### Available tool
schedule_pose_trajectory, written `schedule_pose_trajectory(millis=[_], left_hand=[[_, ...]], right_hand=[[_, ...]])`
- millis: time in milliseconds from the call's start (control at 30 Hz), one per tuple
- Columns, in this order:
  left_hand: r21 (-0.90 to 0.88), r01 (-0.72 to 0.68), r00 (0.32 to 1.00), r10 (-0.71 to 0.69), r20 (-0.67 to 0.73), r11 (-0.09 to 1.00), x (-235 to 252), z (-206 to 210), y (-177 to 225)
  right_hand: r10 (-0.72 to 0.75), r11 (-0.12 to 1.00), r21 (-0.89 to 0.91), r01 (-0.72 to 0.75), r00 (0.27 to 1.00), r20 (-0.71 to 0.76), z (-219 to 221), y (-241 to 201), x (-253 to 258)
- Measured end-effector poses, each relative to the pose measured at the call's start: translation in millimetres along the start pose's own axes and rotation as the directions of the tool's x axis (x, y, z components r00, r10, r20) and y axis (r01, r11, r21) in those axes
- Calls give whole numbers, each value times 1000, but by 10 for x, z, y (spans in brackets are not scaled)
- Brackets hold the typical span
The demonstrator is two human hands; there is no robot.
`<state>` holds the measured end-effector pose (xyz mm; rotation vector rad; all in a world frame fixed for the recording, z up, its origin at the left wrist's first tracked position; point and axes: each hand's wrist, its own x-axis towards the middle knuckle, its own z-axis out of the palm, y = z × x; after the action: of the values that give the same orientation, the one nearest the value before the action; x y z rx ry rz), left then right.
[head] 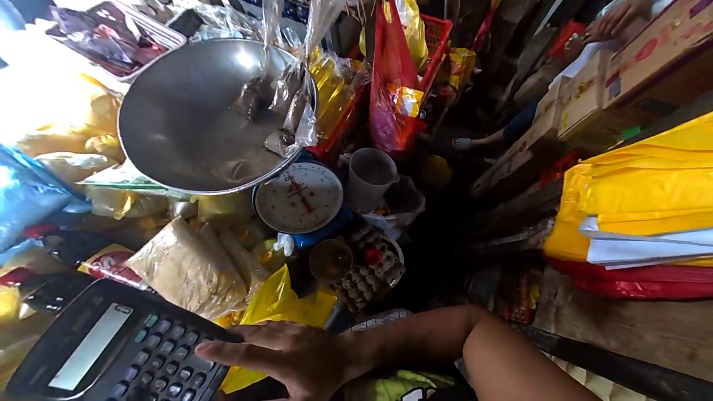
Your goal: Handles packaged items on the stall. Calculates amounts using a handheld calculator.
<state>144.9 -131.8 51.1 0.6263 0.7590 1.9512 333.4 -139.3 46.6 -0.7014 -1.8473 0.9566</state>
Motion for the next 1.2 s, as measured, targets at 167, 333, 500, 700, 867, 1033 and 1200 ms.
schedule_pose_trajectory(millis=[167, 333, 500, 700, 867, 1033, 1200], left_hand=[[13, 41, 999, -41, -10, 999, 38, -129, 3], [16, 58, 998, -58, 0, 998, 38, -101, 27], [-3, 43, 999, -44, -7, 999, 48, -67, 39], [-1, 53, 995, -53, 82, 999, 80, -127, 52], [46, 60, 996, -63, 60, 997, 77, -134, 45], [17, 135, 989, -136, 59, 991, 74, -131, 28], [-44, 219, 976, -218, 22, 975, 117, 14, 87]], right_hand=[[0, 1000, 22, 0, 1000, -15, 5, -12, -2], [-16, 999, 27, 17, 1000, -17, 19, -1, 16], [-36, 999, 24, 37, 999, -22, 29, 15, 30], [-21, 1000, 8, 21, 1000, 15, 32, 22, 40], [3, 1000, 2, -3, 999, 51, 11, -4, 50], [-11, 1000, -25, 11, 1000, 2, -35, -4, 49], [77, 991, -105, -84, 995, -65, -160, 88, 112]])
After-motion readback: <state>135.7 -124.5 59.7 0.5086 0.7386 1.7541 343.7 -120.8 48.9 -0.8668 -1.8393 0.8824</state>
